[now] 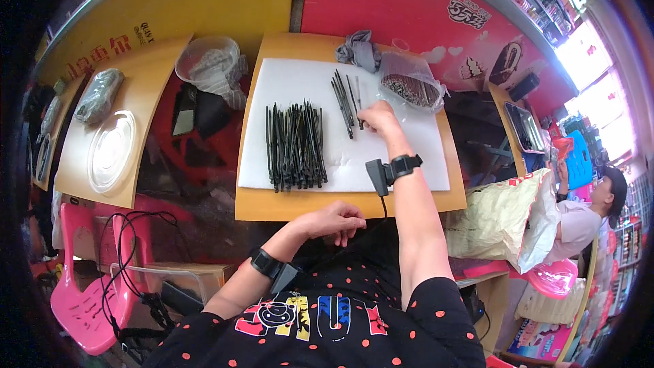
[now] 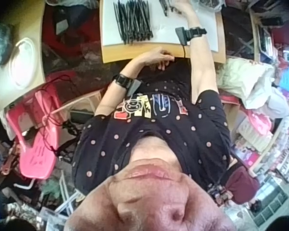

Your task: Sorting and organizing thin black rods, likely fan ribs, at an assembly workstation.

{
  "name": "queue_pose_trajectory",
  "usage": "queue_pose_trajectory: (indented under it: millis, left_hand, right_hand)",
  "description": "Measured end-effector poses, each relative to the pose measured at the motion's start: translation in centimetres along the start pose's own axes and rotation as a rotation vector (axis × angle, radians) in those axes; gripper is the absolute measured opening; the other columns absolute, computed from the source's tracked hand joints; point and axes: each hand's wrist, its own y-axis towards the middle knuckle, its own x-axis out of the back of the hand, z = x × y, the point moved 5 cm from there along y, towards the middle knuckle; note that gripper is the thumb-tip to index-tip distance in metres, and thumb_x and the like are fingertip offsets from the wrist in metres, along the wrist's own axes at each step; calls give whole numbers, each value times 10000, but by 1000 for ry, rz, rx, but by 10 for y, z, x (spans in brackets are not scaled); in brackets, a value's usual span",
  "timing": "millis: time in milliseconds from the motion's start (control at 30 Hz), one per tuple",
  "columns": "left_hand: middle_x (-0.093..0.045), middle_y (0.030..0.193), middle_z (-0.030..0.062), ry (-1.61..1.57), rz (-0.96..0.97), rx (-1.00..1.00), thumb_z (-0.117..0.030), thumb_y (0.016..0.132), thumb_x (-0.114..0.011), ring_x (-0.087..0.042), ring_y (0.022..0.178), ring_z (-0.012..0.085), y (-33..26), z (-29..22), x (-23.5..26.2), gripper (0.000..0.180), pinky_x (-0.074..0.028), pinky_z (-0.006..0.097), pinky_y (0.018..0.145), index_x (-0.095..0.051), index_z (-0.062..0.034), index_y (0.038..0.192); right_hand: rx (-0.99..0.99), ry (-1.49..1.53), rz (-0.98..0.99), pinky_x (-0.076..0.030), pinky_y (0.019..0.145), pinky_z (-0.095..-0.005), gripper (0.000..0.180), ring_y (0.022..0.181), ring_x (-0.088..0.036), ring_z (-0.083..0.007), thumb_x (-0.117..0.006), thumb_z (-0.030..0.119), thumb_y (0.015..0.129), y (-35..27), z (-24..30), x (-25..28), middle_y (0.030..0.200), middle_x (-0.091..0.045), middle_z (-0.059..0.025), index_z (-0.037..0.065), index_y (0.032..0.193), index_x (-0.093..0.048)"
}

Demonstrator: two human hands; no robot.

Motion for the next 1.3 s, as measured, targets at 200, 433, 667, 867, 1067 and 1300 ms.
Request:
queue_pose_trajectory:
  millis: [200, 433, 667, 867, 1067, 1300]
  left_hand:
    - [-574, 723, 43, -257, -94, -89, -206, 930, -529, -618, 573, 141, 11, -1, 7, 221, -478, 217, 468, -565, 9, 962]
    - [-599, 1012, 122, -533, -256, -161, -302, 948, -512, -638, 879, 200, 5, -15, 12, 410, -546, 287, 704, -495, 14, 1209]
    - [-612, 1004, 65, -486, -280, -264, -222, 959, -486, -621, 903, 159, 8, -15, 13, 182, -555, 268, 649, -538, -63, 1030]
    - [-595, 967, 97, -552, -303, -232, -239, 983, -417, -643, 921, 236, -2, -26, 15, 166, -573, 309, 606, -450, -78, 1005]
    - [-586, 931, 135, -490, -200, -183, -288, 990, -387, -655, 881, 270, 3, -24, 6, 218, -574, 301, 551, -403, -79, 1048]
    - [-588, 931, 120, -506, -217, -175, -261, 988, -395, -657, 870, 248, -1, -23, 13, 202, -568, 290, 583, -415, -71, 1052]
  right_hand:
    - [-19, 423, 92, -365, 447, -242, 131, 494, -465, -88, -626, 141, 763, -64, -47, 14, 595, -523, -4, 11, 772, -615]
    - [-28, 740, 159, -382, 494, -198, 147, 527, -470, -59, -617, 67, 800, -182, -68, -6, 650, -550, 11, -5, 928, -628]
    - [93, 726, 212, -408, 555, -199, 163, 595, -507, -54, -627, 63, 812, -220, -68, -32, 723, -583, 4, -30, 946, -629]
    - [189, 381, 190, -420, 594, -202, 207, 649, -558, -49, -618, 198, 838, -180, -51, 23, 794, -643, 20, 41, 961, -672]
    - [252, 20, -272, -478, 623, -273, 248, 660, -621, -125, -607, 245, 816, -56, -55, 119, 772, -672, -72, 27, 902, -689]
    - [163, -334, -588, -513, 751, -365, 254, 800, -665, -303, -663, 270, 763, 30, -58, 147, 884, -672, -192, 46, 872, -707]
